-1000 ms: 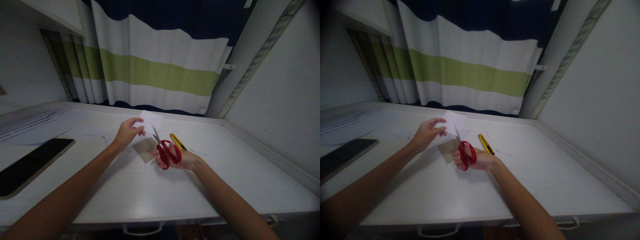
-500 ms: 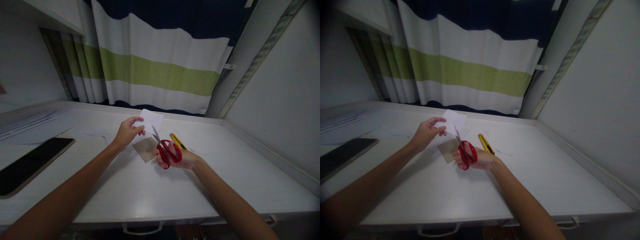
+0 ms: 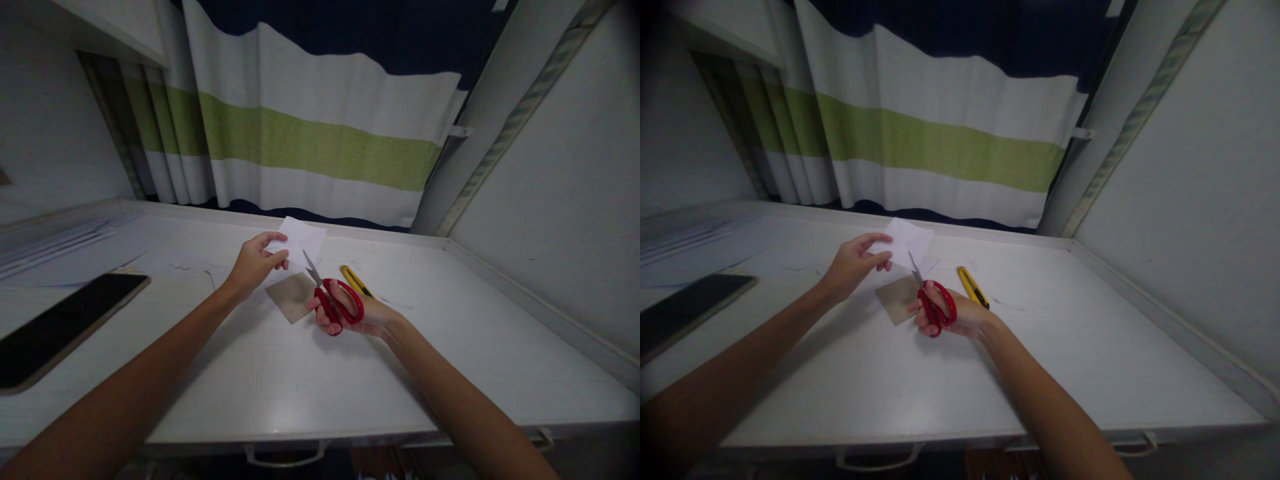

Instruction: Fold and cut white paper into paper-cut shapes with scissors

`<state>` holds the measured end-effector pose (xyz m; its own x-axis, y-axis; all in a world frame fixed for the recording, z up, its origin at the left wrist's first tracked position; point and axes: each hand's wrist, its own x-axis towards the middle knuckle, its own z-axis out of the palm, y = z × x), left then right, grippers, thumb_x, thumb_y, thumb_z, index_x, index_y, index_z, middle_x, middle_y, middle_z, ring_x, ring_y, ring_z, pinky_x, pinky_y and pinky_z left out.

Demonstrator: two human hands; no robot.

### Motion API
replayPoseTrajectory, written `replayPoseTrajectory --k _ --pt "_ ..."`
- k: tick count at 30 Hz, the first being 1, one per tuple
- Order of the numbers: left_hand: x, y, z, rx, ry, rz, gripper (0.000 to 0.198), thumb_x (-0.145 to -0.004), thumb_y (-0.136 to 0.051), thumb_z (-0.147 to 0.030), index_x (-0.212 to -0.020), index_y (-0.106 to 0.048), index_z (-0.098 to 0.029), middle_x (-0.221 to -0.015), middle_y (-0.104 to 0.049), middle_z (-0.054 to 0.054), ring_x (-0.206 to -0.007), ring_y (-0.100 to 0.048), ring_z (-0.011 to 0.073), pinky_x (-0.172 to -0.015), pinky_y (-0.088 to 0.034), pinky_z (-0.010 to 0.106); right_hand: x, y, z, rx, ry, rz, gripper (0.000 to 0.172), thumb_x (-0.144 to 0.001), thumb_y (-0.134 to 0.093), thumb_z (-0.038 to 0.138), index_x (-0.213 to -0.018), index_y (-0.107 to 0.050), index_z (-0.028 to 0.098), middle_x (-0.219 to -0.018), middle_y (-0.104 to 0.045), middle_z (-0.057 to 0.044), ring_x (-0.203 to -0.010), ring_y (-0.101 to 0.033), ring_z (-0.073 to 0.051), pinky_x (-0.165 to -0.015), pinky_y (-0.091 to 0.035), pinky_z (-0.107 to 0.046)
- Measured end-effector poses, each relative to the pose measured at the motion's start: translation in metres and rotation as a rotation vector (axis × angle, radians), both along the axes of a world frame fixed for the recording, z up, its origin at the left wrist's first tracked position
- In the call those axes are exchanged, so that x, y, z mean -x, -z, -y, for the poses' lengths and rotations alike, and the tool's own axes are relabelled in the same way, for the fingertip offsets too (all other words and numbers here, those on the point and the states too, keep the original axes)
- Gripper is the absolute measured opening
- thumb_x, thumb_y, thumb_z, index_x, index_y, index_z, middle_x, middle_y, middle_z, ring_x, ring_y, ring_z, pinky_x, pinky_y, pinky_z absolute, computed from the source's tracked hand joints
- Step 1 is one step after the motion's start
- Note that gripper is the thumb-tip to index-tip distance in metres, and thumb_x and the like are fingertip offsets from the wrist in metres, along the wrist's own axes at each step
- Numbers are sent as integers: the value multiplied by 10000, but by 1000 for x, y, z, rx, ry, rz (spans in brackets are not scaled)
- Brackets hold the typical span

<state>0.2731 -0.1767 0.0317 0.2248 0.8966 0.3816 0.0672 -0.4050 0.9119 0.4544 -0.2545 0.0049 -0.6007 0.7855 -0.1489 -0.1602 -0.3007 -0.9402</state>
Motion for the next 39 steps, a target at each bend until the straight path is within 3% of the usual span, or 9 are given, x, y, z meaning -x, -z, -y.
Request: replayPoseTrajectory --k 26,39 --pt "1 1 -2 -10 -30 -83 316 -635 -565 -160 -943 -526 -101 -489 -522 -31 -437 -430 61 -460 -351 171 2 1 1 -49 77 47 435 -826 -340 474 -831 -534 85 -499 -514 -8 -387 -417 -59 -369 -291 -194" --pt "2 2 -4 -28 -36 -95 305 -634 -563 -175 -933 -538 -117 -495 -525 -34 -441 -448 72 -458 -358 181 3 -1 1 -38 112 89 474 -776 -374 541 -741 -529 94 -464 -498 8 -363 -424 -55 -330 -301 -166"
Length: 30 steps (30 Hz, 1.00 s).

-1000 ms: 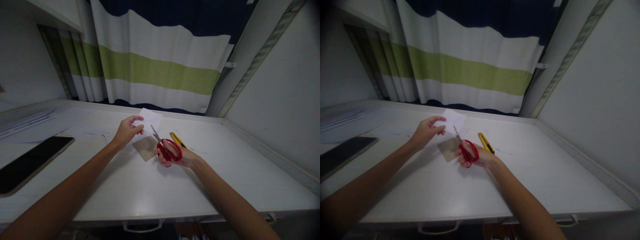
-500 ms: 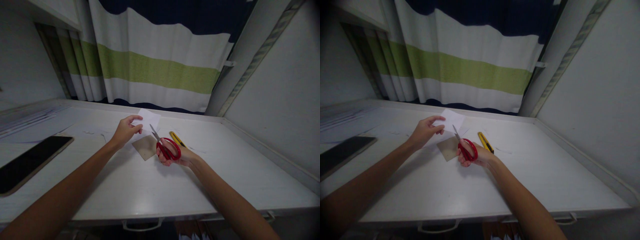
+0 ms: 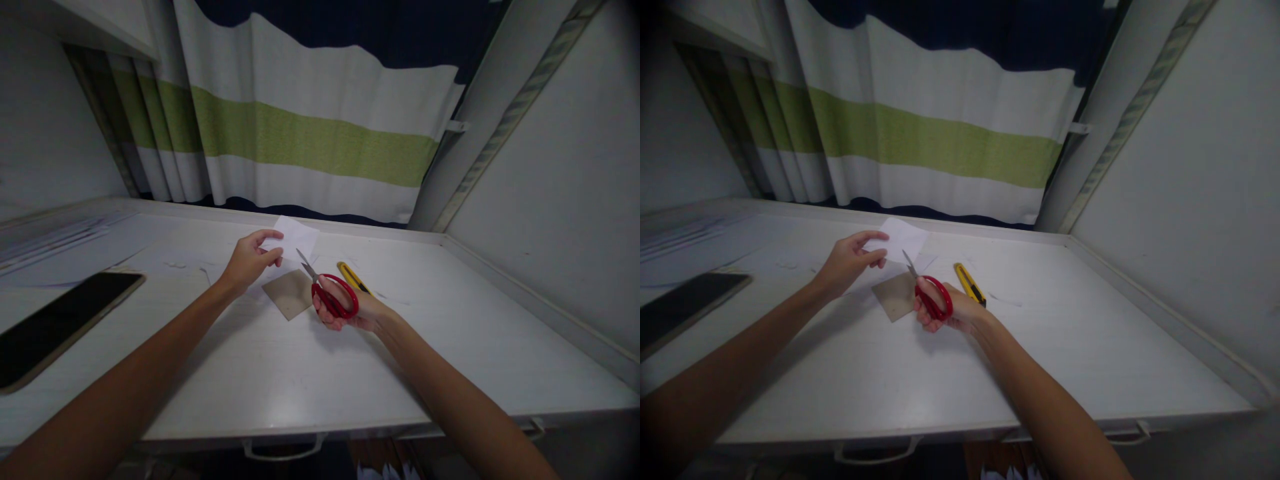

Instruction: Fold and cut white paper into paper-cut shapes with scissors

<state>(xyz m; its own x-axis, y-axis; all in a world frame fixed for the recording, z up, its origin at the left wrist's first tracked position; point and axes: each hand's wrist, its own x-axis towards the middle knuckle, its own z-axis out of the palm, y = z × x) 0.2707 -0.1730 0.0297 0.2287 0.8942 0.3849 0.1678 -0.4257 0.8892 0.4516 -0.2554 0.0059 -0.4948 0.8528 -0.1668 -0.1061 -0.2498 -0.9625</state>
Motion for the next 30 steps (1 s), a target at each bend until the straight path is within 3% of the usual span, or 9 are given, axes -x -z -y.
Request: replayPoseTrajectory --k 22,26,28,30 --pt "0 2 -3 8 -5 35 303 -622 -562 -165 -920 -548 -118 -501 -514 -32 -436 -434 65 -442 -349 177 3 2 -1 -16 60 30 483 -757 -379 566 -668 -509 110 -404 -488 27 -295 -412 -51 -282 -282 -159" --pt "10 -1 -11 -40 -79 68 295 -605 -558 -156 -899 -557 -131 -501 -510 -36 -429 -436 69 -436 -339 180 -4 -3 -1 -5 31 139 432 -743 -440 532 -637 -493 116 -407 -497 23 -295 -423 -51 -276 -283 -152" --pt "17 -3 -16 -42 -139 65 291 -587 -550 -135 -878 -565 -143 -469 -483 -52 -397 -401 62 -402 -301 173 -10 -6 -3 -59 153 243 421 -730 -459 530 -623 -476 122 -396 -499 17 -289 -433 -59 -270 -278 -154" --pt "22 -5 -18 -8 -114 16 287 -578 -536 -118 -860 -573 -153 -441 -457 -62 -376 -371 59 -381 -270 168 -14 -8 -7 -189 405 319 402 -713 -478 528 -635 -457 134 -407 -512 11 -283 -441 -67 -262 -275 -157"
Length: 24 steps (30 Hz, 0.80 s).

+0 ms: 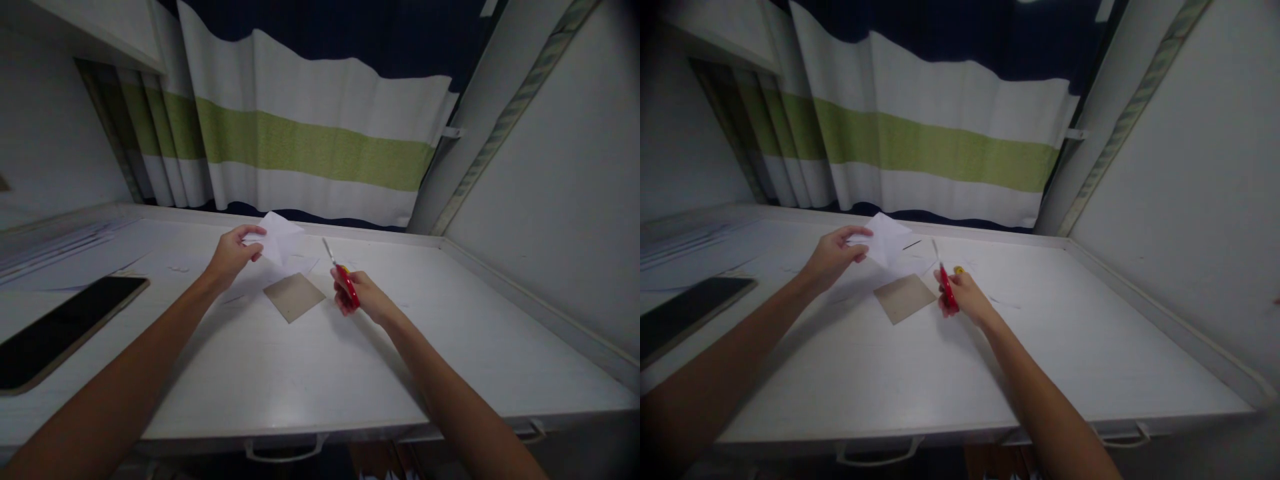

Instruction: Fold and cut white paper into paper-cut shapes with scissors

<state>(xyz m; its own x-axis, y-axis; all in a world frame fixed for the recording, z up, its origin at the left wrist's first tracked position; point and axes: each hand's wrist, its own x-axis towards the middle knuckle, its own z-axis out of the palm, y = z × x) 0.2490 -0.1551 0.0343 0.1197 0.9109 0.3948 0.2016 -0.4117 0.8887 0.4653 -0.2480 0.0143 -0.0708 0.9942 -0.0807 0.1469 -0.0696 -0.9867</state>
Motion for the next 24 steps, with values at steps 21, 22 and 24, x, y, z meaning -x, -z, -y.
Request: replayPoseTrajectory --k 21,22,24 --pt "-30 15 31 118 557 -68 487 -719 -525 -297 -1188 -417 -225 -1098 -527 76 -856 -547 144 -670 -436 230 20 22 -7 -389 290 -208 279 -625 -606 327 -696 -373 192 -478 -408 92 -320 -449 -63 -292 -285 -154" --pt "-33 17 34 122 578 -47 480 -716 -529 -292 -1178 -424 -214 -1046 -554 74 -781 -563 135 -635 -441 231 21 22 -7 -386 295 -222 285 -625 -608 336 -702 -374 192 -472 -406 93 -318 -445 -62 -294 -282 -153" --pt "-37 20 38 123 563 -33 422 -707 -536 -282 -1113 -480 -182 -874 -604 54 -621 -565 116 -567 -438 232 22 22 -7 -359 287 -227 298 -627 -607 364 -718 -381 191 -452 -401 95 -314 -430 -60 -301 -275 -154"
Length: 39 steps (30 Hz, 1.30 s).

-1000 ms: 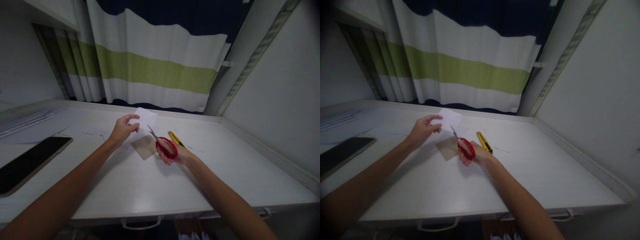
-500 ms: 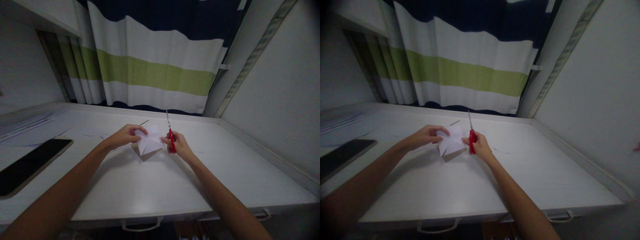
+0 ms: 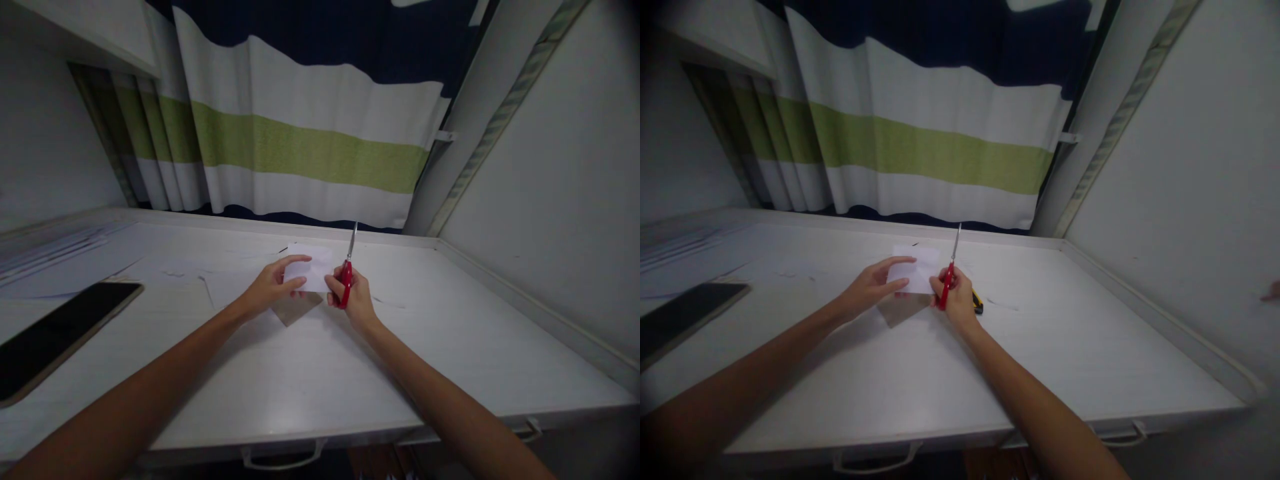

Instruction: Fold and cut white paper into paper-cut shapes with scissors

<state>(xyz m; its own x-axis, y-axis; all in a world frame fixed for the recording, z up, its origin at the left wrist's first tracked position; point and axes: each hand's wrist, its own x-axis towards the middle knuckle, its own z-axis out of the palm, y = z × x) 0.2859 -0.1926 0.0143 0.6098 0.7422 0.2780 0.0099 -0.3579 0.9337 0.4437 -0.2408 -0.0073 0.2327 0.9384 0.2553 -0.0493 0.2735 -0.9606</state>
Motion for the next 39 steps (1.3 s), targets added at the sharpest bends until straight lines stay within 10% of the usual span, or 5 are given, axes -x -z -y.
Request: replayPoseTrajectory --k 5,10,16,32,39 --pt "5 -3 -5 -122 -227 -71 272 -672 -544 -240 -928 -545 -148 -487 -490 -48 -423 -472 92 -447 -361 194 -11 -1 -5 122 -45 248 313 -704 -483 476 -717 -463 164 -473 -446 47 -365 -410 -66 -354 -297 -184" --pt "21 -3 -24 -302 -360 -129 302 -638 -564 -223 -908 -439 -175 -518 -410 -75 -419 -414 78 -395 -277 170 -30 -2 -7 192 99 798 278 -683 -527 399 -706 -592 130 -630 -579 -48 -555 -515 -134 -496 -355 -235" --pt "30 -5 -34 -450 -432 -243 266 -644 -547 -218 -889 -456 -173 -608 -429 -50 -467 -392 77 -438 -299 187 -30 -2 -5 114 103 953 234 -723 -480 261 -885 -576 123 -802 -612 -76 -687 -547 -163 -629 -390 -269" --pt "34 -25 -27 -239 -250 54 370 -591 -585 -143 -880 -359 -188 -796 -428 -25 -533 -436 46 -427 -358 161 -13 -2 8 259 -199 819 345 -701 -555 316 -945 -369 159 -678 -468 15 -499 -403 -78 -449 -346 -208" --pt "39 -30 -25 -274 -344 3 388 -623 -578 -133 -1001 -491 -131 -709 -501 -9 -552 -443 73 -508 -397 199 -14 -10 17 321 -516 361 325 -697 -577 319 -935 -416 166 -772 -419 5 -639 -402 -81 -559 -360 -219"
